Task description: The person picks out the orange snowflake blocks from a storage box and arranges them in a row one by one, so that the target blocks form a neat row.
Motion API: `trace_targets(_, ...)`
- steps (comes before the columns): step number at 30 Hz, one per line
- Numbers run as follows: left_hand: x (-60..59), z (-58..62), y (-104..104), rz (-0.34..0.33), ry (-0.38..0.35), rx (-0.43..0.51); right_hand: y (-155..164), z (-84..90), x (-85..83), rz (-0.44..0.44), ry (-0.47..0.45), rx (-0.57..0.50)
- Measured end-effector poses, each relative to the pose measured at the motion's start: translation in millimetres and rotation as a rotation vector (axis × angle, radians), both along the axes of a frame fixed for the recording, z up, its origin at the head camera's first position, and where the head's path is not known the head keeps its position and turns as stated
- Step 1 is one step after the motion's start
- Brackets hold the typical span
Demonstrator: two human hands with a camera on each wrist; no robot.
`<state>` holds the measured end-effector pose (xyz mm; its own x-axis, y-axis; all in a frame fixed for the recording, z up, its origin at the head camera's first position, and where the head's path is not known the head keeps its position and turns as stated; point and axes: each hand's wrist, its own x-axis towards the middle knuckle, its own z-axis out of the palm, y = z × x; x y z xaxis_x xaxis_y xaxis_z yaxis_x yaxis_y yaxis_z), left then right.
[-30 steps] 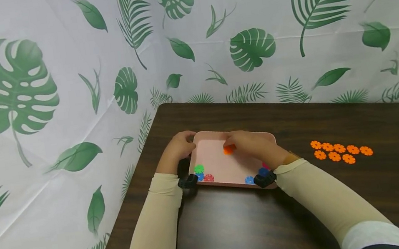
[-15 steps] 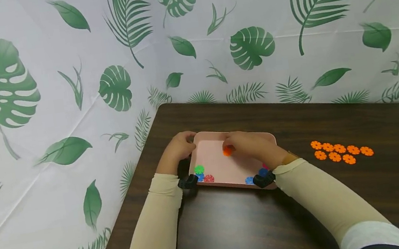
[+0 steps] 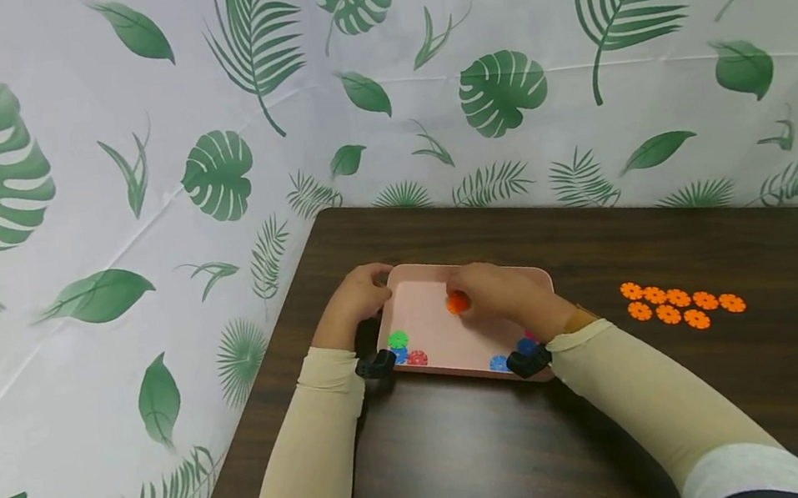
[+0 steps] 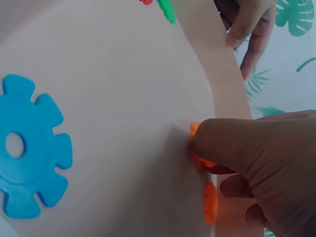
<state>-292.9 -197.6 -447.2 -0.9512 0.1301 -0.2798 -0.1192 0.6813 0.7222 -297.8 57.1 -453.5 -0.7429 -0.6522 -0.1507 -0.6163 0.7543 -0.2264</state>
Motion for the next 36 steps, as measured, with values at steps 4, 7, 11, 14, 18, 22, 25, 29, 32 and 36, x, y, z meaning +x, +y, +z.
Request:
trace_targets(4, 1.0, 0.4, -1.3, -0.004, -0.002, -0.003, -0.6, 2.7, 1.7, 0.034, 0.009, -0.004)
trace_targets(7, 1.4, 0.9, -2.5, -0.005, 0.001, -0.005, -0.6, 3.8, 1.4, 0.076, 0.016, -0.041)
trace_targets(11, 1.2, 1.1, -4.4, -0.008, -0.001, -0.003, -0.9, 3.3, 0.2, 0.136, 0.02, -0.077)
trace_targets(14, 0.7, 0.8, -5.8, -0.011, -0.004, -0.002, -1.6, 2.0, 0.2, 0.163, 0.015, -0.078)
trace_targets(18, 0.4, -0.1, -7.8, -0.015, -0.002, -0.003, -4.1, 0.9, 2.1, 0.14, 0.0, -0.059)
trace_targets(22, 0.6, -0.6, -9.2, -0.018, -0.005, -0.003, -6.2, 1.1, 5.6, 0.081, 0.01, 0.005)
trace_targets(25, 1.0, -0.1, -8.8, -0.016, -0.014, -0.001, -5.9, 0.7, 6.9, 0.065, 0.038, 0.043)
trace_targets(29, 1.2, 0.6, -8.7, -0.018, -0.013, 0.001, -3.3, -0.3, 6.1, 0.086, 0.077, -0.034)
trace_targets(32, 1.6, 1.2, -9.8, -0.028, -0.003, 0.004, 0.0, 2.5, 6.2, 0.086, 0.083, -0.141)
trace_targets(36, 2.3, 1.2, -11.3, -0.035, 0.014, -0.001, 11.6, 7.8, 9.1, 0.018, 0.043, -0.238)
